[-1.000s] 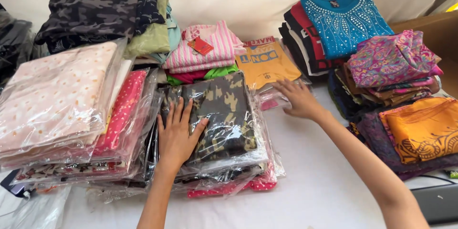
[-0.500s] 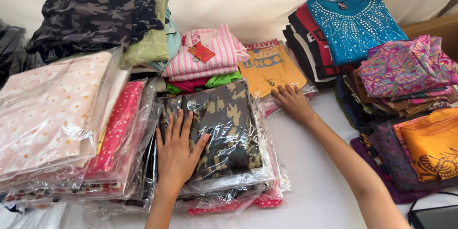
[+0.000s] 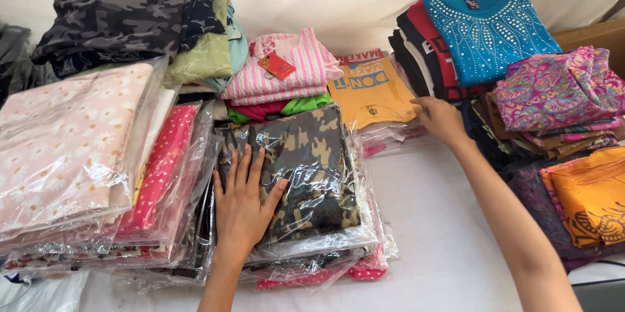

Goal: The person sorts and stacks various folded garments on a white table. They handle items including patterned shirts, camouflage pants, and graphic tees, some of which are in clear plastic packaging. The person arranges the clothes into neat piles, occasionally moving stacks to make space for new items.

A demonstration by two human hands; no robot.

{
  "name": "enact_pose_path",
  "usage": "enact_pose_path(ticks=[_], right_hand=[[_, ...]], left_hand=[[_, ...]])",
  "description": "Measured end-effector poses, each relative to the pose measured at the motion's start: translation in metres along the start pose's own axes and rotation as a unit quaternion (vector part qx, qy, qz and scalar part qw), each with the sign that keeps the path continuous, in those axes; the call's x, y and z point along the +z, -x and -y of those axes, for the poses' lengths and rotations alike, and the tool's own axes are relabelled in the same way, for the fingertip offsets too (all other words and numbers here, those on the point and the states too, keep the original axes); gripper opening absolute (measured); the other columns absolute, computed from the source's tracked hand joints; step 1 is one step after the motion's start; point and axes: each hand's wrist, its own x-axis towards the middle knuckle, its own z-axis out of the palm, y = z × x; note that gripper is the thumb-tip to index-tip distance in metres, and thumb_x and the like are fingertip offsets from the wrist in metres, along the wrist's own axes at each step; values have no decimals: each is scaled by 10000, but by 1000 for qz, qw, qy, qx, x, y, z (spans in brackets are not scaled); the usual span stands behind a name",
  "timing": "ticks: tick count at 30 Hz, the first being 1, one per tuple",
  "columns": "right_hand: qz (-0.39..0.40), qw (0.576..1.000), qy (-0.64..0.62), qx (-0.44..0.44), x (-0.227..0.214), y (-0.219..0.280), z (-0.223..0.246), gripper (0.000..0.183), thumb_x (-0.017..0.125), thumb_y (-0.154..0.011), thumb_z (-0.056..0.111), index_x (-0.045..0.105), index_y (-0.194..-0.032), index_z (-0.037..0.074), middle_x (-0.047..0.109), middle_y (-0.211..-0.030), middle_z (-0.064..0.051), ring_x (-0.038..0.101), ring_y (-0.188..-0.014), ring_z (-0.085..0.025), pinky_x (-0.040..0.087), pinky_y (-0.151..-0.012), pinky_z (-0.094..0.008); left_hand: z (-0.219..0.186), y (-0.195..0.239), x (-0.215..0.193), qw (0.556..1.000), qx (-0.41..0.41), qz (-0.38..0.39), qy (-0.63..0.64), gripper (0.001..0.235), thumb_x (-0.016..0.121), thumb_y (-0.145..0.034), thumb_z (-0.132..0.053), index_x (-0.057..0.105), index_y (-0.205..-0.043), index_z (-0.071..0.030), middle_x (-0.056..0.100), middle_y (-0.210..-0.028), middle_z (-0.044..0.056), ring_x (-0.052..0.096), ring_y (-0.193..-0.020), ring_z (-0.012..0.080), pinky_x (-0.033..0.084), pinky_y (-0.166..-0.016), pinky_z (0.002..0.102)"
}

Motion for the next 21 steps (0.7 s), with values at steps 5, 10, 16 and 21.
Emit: enact_pose_path(ticks=[5,10,16,21], right_hand=[[-68,922,286,-252,-11,13,44,481,734,-744,238,720,-1213,131,697,-1281,-60,638,-1217,-296,529,-976,-442],[-32,919,259,-297,6,-14,16,423,735,-783,320,744,-1172,155,716,-1251,-54,676,-1136,-287,560,-901,-436],[55,966,232,-102,-23,-48,31,311,624,-948,403,748,-1197,263,754,-1030,-100,722,-921,-360,579,-778,-500],[-251,931,246,-94,-73,-42,118,245,582,-1110,301,675,-1003,101,703,-817,-164,688,-758,-409,519,-646,-540]], left_hand=[[0,-1,1,1000,-2,-1,-1,802,422,-965,-669,376,-1575,-149,345,-1632,121,274,-1508,329,125,-1204,584],[-1,-1,-1,1000,-6,0,-6,801,425,-962,-670,380,-1575,-157,346,-1630,116,275,-1508,328,126,-1201,585],[-2,-1,-1,1000,-6,-3,5,799,437,-962,-667,383,-1572,-153,345,-1634,114,275,-1512,327,128,-1202,584],[-1,-1,-1,1000,-2,-6,4,798,435,-968,-667,382,-1576,-153,340,-1639,113,272,-1518,327,128,-1210,577]])
